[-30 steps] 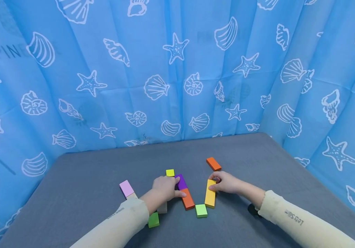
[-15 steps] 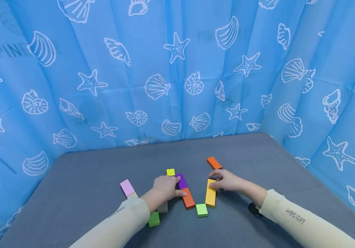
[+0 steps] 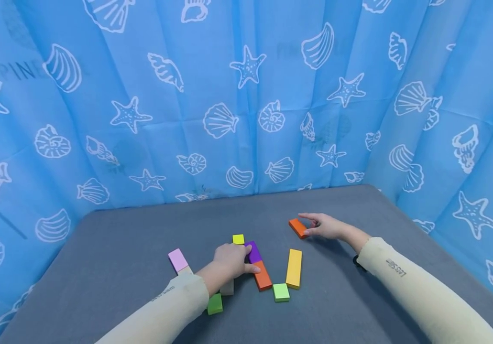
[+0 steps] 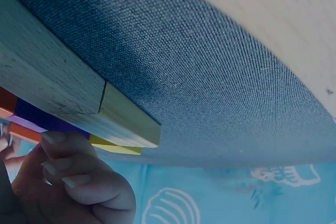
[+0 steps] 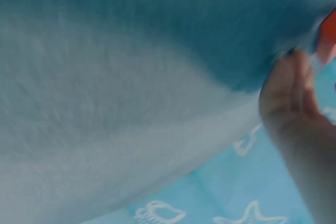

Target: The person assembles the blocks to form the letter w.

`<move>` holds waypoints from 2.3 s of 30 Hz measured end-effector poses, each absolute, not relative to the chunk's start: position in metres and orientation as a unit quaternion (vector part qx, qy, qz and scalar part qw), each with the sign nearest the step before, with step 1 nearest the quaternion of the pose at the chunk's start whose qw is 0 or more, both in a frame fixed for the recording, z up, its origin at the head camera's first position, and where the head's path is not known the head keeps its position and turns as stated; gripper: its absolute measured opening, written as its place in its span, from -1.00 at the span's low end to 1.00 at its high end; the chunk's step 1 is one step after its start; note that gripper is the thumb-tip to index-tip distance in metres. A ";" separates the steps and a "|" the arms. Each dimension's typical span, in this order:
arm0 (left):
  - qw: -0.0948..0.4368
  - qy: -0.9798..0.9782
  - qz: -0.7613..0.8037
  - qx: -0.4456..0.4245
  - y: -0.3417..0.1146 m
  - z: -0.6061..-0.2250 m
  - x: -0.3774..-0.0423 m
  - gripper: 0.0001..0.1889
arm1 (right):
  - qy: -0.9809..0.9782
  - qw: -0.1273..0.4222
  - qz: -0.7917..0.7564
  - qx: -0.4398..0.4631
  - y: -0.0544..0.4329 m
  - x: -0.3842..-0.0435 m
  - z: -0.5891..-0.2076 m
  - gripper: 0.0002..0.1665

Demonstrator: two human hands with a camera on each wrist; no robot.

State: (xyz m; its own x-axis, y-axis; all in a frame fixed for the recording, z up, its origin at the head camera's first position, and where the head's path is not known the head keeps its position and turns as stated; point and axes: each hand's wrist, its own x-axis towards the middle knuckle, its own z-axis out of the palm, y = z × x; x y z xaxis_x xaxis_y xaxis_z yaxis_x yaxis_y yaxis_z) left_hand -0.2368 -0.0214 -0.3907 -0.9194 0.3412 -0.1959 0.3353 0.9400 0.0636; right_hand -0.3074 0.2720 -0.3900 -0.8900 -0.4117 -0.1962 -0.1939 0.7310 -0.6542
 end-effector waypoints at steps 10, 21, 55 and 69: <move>0.103 0.978 0.016 0.178 -0.017 -0.389 -0.235 -0.24 | 0.909 0.280 -0.285 -0.119 0.276 -0.332 -0.387 -0.10; 0.103 0.978 0.020 0.178 -0.017 -0.389 -0.234 -0.24 | 0.910 0.241 -0.319 -0.109 0.277 -0.331 -0.391 -0.33; 0.097 0.980 0.022 0.175 -0.022 -0.389 -0.233 -0.24 | 0.868 0.214 -0.447 -0.012 0.246 -0.292 -0.392 -0.52; 0.105 0.979 0.026 0.173 -0.022 -0.389 -0.234 -0.25 | 0.876 0.224 -0.425 -0.043 0.247 -0.295 -0.394 -0.63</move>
